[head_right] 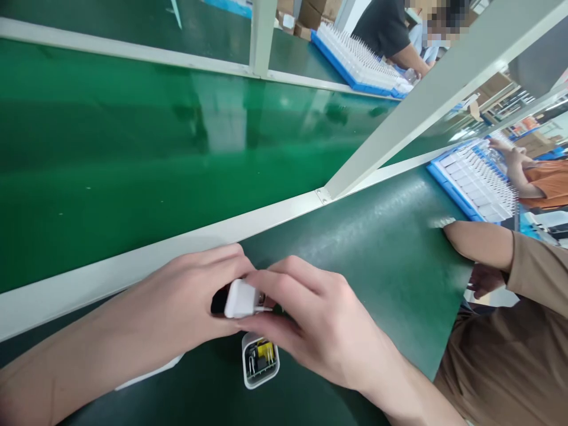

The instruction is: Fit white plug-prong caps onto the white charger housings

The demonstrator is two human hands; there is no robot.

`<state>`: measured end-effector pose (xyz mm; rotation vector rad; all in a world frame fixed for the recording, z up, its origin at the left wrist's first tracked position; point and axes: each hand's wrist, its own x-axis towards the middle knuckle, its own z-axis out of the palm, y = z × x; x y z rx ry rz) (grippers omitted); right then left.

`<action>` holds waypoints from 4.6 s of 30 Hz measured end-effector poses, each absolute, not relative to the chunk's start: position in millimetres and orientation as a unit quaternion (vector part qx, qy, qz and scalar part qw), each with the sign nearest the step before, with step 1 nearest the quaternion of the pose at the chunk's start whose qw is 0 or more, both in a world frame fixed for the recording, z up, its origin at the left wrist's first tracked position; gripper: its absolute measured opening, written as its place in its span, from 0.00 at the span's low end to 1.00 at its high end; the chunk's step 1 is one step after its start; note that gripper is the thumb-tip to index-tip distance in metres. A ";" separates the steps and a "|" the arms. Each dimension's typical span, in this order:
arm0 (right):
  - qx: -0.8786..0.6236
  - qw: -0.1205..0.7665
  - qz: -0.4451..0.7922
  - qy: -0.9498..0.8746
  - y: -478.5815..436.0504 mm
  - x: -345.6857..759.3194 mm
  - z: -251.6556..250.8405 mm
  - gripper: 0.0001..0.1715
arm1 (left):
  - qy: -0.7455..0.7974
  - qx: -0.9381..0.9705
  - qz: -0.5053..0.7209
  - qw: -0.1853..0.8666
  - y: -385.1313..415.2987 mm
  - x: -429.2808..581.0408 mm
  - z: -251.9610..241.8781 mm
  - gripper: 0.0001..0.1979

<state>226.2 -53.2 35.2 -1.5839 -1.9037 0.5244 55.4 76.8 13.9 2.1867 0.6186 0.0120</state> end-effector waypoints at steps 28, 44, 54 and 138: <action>-0.613 0.250 0.230 -0.713 -45.1 240.4 38.3 0.09 | 0.238 0.864 0.056 0.440 76.8 63.0 2.3 0.12; -0.616 0.179 0.133 -0.755 -45.0 232.9 48.7 0.05 | 0.287 0.864 0.032 0.412 74.4 67.0 6.6 0.21; -0.613 0.132 0.055 -0.777 -48.0 230.1 53.4 0.02 | 0.309 0.900 -0.019 0.308 71.3 65.3 12.0 0.15; -0.613 0.207 0.152 -0.747 -39.0 227.9 43.9 0.04 | 0.227 0.889 0.062 0.393 77.0 56.8 10.2 0.12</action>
